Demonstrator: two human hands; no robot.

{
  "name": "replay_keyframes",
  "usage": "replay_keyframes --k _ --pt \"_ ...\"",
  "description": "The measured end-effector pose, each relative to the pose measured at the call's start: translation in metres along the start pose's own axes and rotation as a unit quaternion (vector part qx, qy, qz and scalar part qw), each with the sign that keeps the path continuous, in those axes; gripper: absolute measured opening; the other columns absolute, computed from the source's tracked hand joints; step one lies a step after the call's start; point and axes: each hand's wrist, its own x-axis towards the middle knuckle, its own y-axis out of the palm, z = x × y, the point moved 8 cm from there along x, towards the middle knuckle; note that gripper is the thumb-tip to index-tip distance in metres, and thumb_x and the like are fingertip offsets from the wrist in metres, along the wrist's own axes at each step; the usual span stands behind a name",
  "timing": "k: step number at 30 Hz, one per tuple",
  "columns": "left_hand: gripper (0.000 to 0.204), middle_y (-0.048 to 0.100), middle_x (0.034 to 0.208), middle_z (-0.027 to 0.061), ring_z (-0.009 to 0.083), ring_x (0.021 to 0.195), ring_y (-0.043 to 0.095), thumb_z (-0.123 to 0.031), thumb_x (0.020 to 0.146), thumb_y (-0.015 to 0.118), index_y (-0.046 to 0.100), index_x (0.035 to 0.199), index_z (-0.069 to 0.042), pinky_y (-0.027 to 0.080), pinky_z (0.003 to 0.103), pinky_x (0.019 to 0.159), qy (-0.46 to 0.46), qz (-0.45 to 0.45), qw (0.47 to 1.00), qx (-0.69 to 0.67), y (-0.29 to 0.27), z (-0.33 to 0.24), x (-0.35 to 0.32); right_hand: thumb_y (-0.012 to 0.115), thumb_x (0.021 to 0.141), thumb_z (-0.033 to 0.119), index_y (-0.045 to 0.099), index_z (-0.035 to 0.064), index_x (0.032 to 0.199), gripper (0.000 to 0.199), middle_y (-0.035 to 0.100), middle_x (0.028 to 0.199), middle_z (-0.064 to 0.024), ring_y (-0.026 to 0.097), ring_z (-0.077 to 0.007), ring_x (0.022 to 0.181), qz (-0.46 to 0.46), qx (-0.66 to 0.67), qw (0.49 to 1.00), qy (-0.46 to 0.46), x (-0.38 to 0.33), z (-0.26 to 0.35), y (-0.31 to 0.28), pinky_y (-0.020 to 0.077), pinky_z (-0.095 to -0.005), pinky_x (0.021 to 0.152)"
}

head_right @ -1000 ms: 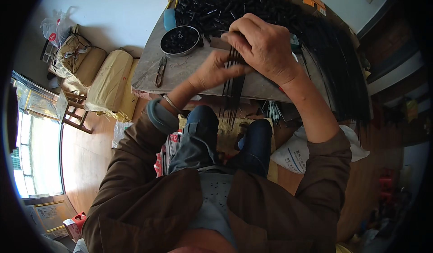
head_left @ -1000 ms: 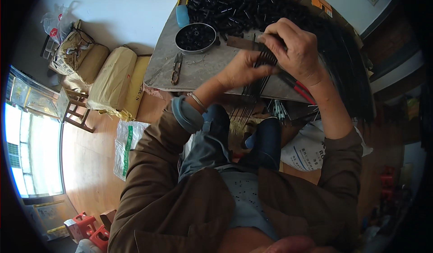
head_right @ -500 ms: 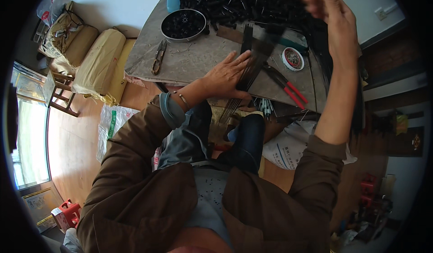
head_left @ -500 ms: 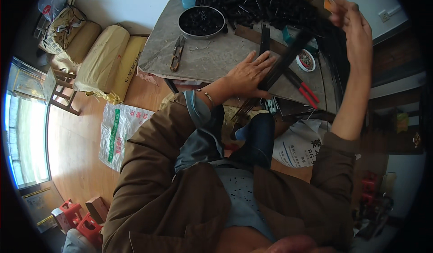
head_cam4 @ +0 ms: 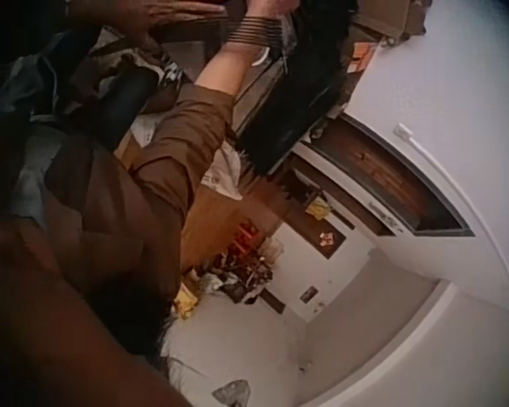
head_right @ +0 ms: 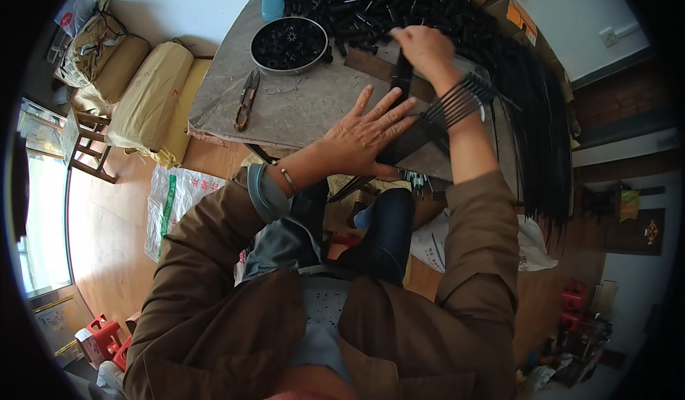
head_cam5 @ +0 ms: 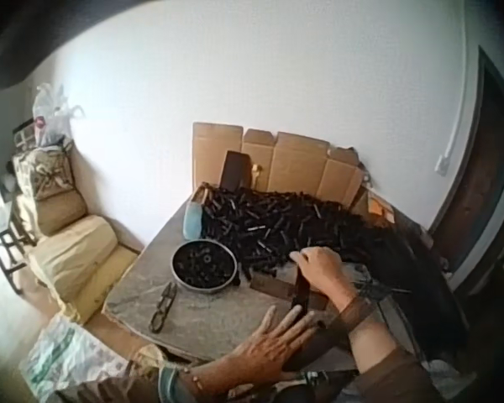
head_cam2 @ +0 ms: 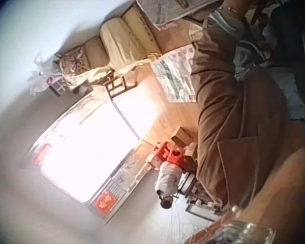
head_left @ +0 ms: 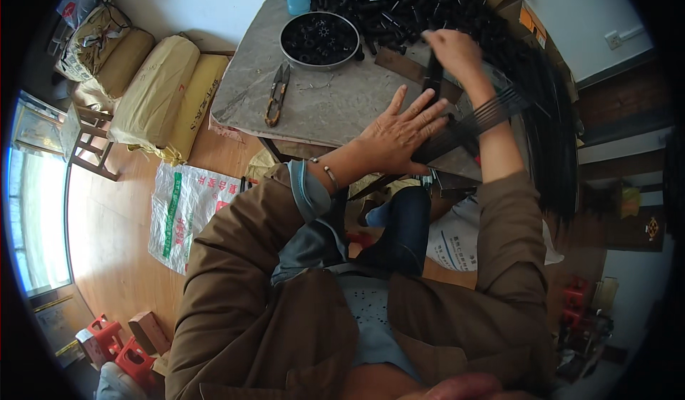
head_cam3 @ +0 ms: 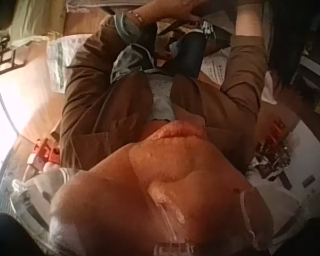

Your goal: Assembling a bundle of black rod-like components into a circular base and securing them using pliers.

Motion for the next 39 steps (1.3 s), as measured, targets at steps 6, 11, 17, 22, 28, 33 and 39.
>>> replay_keyframes --k 6,11,17,22,28,33,39 --pt "0.093 0.022 0.153 0.0136 0.0351 0.144 0.009 -0.069 0.070 0.061 0.043 0.140 -0.010 0.007 0.062 0.111 -0.002 -0.012 1.000 -0.019 -0.005 0.000 0.000 0.054 0.091 0.039 0.069 0.0150 0.098 0.029 0.069 0.088 -0.0073 0.065 -0.0277 0.082 -0.183 0.004 0.982 -0.038 -0.016 -0.023 -0.039 0.0504 -0.0400 0.072" --pt "0.092 0.028 0.148 0.0201 0.0433 0.139 0.018 -0.068 0.067 0.064 0.046 0.137 -0.012 0.019 0.062 0.108 -0.023 -0.030 0.999 -0.012 -0.001 0.004 0.000 0.061 0.087 0.033 0.068 0.0102 0.096 0.026 0.068 0.089 -0.0104 0.066 -0.0281 0.083 -0.093 0.090 0.991 -0.031 -0.028 -0.002 -0.015 0.0498 -0.0362 0.071" --pt "0.090 0.025 0.148 0.0249 0.0440 0.138 0.019 -0.060 0.069 0.069 0.048 0.129 0.004 0.023 0.051 0.112 -0.019 -0.060 0.994 -0.089 -0.005 0.005 -0.005 0.062 0.083 0.029 0.070 0.0086 0.095 0.025 0.069 0.084 -0.0114 0.066 -0.0269 0.081 -0.092 0.058 0.991 0.083 -0.020 -0.082 -0.029 0.0497 -0.0353 0.073" --pt "0.092 0.024 0.148 0.0244 0.0438 0.139 0.019 -0.056 0.068 0.071 0.043 0.133 0.003 0.021 0.050 0.113 -0.019 -0.011 0.996 -0.081 -0.013 -0.003 -0.020 0.064 0.080 0.026 0.072 0.0125 0.096 0.022 0.070 0.087 -0.0080 0.066 -0.0251 0.083 0.030 0.023 0.993 0.116 -0.026 -0.142 -0.019 0.0489 -0.0341 0.075" --pt "0.092 0.023 0.149 0.0243 0.0436 0.139 0.018 -0.056 0.068 0.071 0.043 0.133 0.004 0.019 0.050 0.113 -0.036 -0.011 0.996 -0.086 -0.015 -0.001 -0.022 0.063 0.082 0.027 0.070 0.0132 0.089 0.017 0.067 0.094 -0.0040 0.064 -0.0242 0.090 0.021 0.003 0.998 0.059 -0.021 -0.132 -0.007 0.0481 -0.0363 0.077" --pt "0.092 0.022 0.149 0.0240 0.0434 0.140 0.017 -0.056 0.069 0.071 0.043 0.134 0.002 0.018 0.051 0.114 -0.041 -0.007 0.995 -0.095 -0.015 0.001 -0.021 0.060 0.085 0.019 0.065 0.0097 0.091 0.012 0.064 0.089 -0.0061 0.063 -0.0247 0.085 -0.055 -0.034 0.998 0.004 -0.018 -0.128 -0.021 0.0478 -0.0327 0.075" --pt "0.089 0.027 0.148 0.0229 0.0424 0.139 0.019 -0.064 0.070 0.066 0.049 0.132 -0.003 0.016 0.051 0.114 -0.044 -0.004 0.997 -0.070 -0.011 0.003 -0.021 0.060 0.085 0.018 0.064 0.0090 0.091 0.012 0.064 0.089 -0.0056 0.063 -0.0244 0.083 0.014 -0.029 0.999 -0.012 -0.018 -0.116 -0.006 0.0478 -0.0329 0.072"
